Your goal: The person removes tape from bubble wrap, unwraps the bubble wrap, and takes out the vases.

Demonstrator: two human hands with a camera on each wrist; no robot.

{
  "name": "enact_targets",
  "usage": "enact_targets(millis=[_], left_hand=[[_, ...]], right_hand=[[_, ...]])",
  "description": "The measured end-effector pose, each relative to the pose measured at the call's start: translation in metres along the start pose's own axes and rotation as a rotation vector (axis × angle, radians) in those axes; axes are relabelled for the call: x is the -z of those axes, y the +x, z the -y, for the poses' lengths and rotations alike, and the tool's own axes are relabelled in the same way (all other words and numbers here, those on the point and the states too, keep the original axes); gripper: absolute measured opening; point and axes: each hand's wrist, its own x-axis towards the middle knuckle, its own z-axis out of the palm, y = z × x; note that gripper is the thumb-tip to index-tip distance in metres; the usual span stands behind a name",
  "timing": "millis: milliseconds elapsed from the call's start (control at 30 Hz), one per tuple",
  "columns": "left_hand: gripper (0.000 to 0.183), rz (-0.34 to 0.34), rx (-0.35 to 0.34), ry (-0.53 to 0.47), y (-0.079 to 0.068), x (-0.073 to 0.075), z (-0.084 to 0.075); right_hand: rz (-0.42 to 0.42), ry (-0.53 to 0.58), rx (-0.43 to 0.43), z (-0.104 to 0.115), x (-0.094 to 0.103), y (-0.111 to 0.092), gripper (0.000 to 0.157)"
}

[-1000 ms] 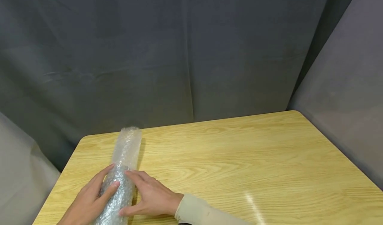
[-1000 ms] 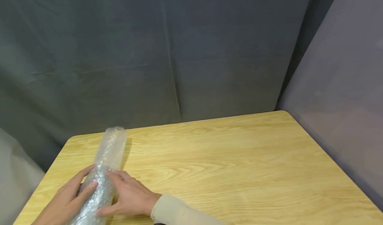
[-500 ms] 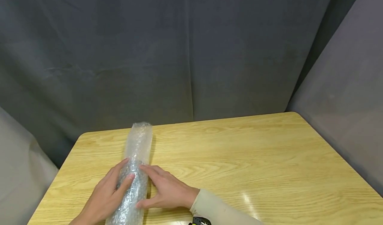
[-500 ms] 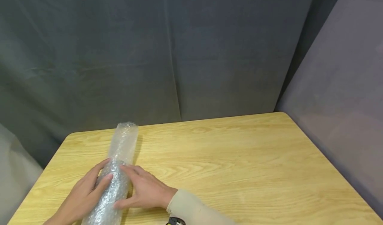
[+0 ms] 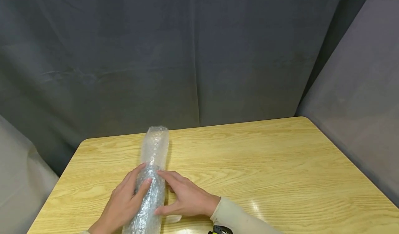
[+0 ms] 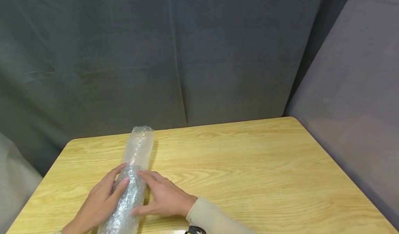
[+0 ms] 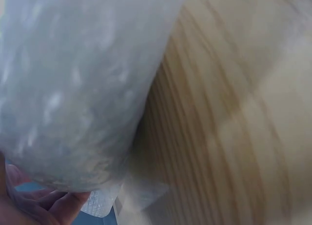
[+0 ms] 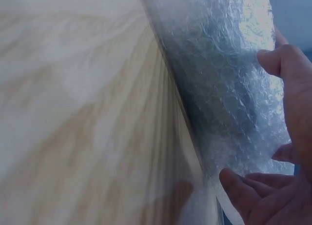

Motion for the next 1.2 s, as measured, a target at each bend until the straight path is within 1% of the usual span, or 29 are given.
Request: enact_targets(millis=[200, 367, 667, 967, 1133, 1200], left_hand=[[0.064, -0.014, -0.04, -0.039, 0.004, -0.012, -0.014], [0.063, -0.03, -0.063, -0.064, 0.007, -0.021, -0.023], [0.063, 0.0, -0.086, -0.111, 0.013, -0.033, -0.043], [0.064, -0.009, -0.097, -0.155, 0.018, -0.046, -0.056], [0.064, -0.004, -0.098, -0.185, 0.02, -0.051, -0.065], [0.065, -0.004, -0.112, -0.188, 0.021, -0.052, -0.069]], right_hand=[[-0.008, 0.025, -0.021, -0.009, 0.01, -0.013, 0.098], [-0.025, 0.041, -0.018, -0.016, 0.017, -0.022, 0.098], [-0.04, 0.074, -0.043, -0.024, 0.033, -0.042, 0.099], [-0.063, 0.029, -0.055, -0.032, 0.045, -0.057, 0.099], [-0.066, 0.036, -0.081, -0.036, 0.053, -0.065, 0.098], [-0.069, 0.039, -0.092, -0.037, 0.056, -0.068, 0.097]])
